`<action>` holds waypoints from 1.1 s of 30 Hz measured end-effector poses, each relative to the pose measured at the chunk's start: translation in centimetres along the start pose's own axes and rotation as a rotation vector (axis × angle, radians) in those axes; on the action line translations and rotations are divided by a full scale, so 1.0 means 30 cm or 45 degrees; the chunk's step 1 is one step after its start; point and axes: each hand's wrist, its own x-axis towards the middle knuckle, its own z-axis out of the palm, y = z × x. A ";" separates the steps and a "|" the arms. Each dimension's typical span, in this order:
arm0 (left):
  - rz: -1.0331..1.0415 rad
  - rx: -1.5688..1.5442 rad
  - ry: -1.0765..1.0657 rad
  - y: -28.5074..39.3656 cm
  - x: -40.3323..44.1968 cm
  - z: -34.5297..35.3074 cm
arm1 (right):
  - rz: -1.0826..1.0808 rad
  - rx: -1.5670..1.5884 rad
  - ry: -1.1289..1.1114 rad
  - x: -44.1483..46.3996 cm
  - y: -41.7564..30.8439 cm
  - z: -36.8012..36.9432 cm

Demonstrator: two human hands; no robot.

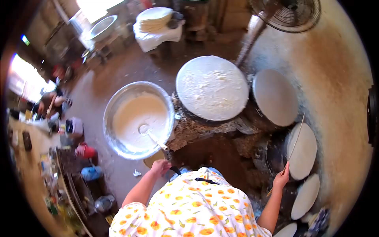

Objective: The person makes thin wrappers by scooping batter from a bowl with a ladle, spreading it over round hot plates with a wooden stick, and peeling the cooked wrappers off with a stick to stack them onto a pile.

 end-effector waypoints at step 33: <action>0.189 -1.121 -0.093 0.493 0.412 -0.312 | -0.499 -0.100 -0.345 -0.208 -0.601 0.197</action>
